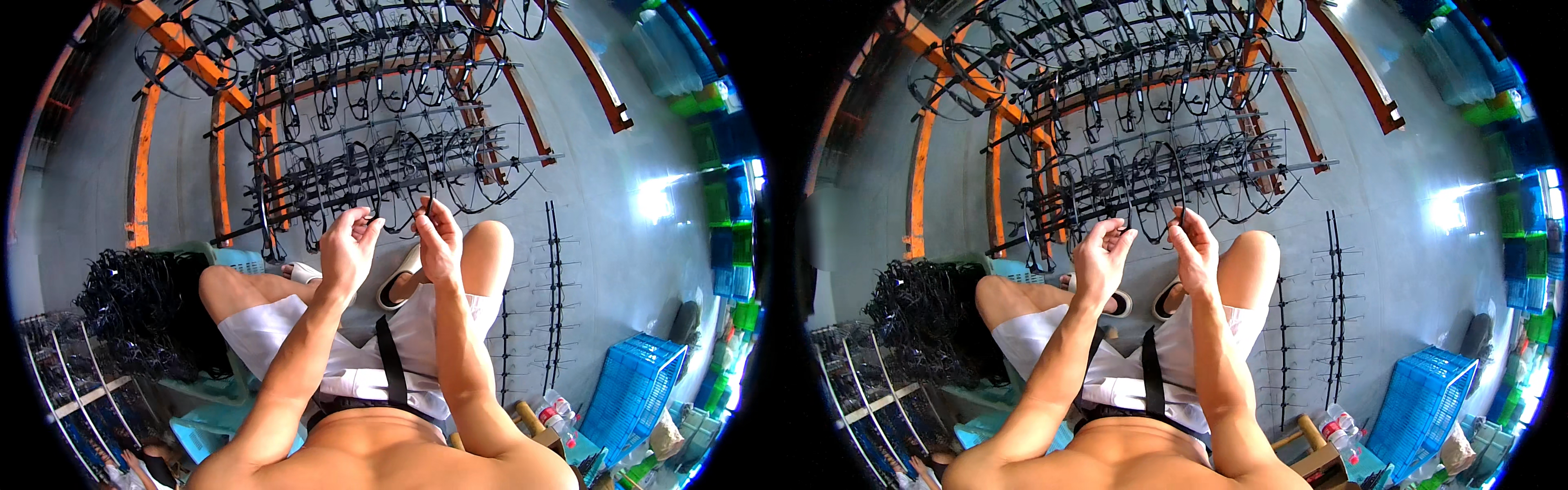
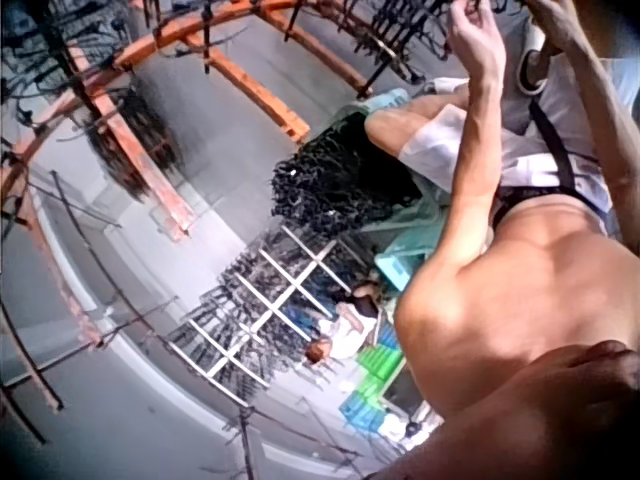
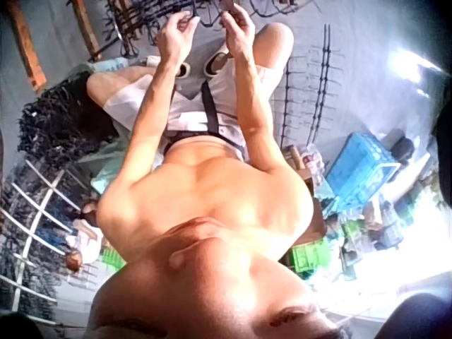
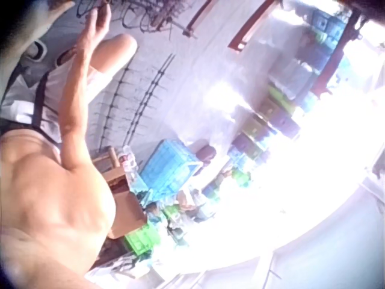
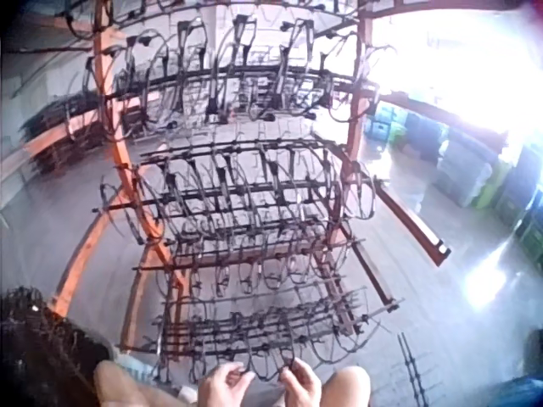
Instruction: The person sits on a stool and repeatedly picks up black plastic hangers from a nearby bin, then attaches them one by one to a multi-tiered metal rack. The person handles the hangers by hand and places them onto the rack's horizontal bars.
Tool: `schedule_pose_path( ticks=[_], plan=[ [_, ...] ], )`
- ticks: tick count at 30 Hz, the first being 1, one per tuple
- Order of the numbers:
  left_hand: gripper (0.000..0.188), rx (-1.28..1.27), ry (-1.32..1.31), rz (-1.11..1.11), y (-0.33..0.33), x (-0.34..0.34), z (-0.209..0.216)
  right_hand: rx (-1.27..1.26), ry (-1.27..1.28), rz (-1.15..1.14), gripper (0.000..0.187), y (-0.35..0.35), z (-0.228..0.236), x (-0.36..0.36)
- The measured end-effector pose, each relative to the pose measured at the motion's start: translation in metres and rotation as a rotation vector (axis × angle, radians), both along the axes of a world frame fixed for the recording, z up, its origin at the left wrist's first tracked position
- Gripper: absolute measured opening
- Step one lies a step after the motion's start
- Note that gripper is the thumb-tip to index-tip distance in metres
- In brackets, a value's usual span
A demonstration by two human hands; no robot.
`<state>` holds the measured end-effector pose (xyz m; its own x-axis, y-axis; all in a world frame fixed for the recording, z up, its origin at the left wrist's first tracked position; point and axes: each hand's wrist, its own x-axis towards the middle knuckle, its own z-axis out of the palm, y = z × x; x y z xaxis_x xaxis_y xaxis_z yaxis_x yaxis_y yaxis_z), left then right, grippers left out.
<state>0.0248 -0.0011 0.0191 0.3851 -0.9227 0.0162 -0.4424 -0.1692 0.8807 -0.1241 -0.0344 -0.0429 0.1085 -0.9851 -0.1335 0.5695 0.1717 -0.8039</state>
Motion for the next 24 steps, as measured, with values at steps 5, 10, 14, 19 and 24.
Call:
schedule_pose_path(
  ticks=[5, 10, 14, 19, 24],
  plan=[
    [0.027, -0.116, 0.001, -0.001, -0.001, 0.000, -0.010, 0.074, -0.044, -0.157, 0.033, -0.002, 0.002, 0.012],
    [0.029, -0.107, 0.049, 0.023, 0.000, 0.003, -0.025, 0.186, 0.224, -0.166, 0.028, 0.004, 0.017, 0.013],
    [0.029, -0.109, 0.033, -0.004, 0.001, 0.001, -0.025, 0.059, 0.129, -0.196, 0.016, -0.007, -0.007, 0.003],
    [0.031, -0.015, -0.008, -0.058, 0.013, 0.004, -0.017, -0.077, 0.148, -0.034, 0.027, -0.009, 0.004, 0.002],
    [0.023, -0.220, 0.058, 0.142, 0.085, 0.094, 0.045, -0.135, 1.202, -0.305, 0.041, 0.025, 0.074, 0.010]
  ],
)
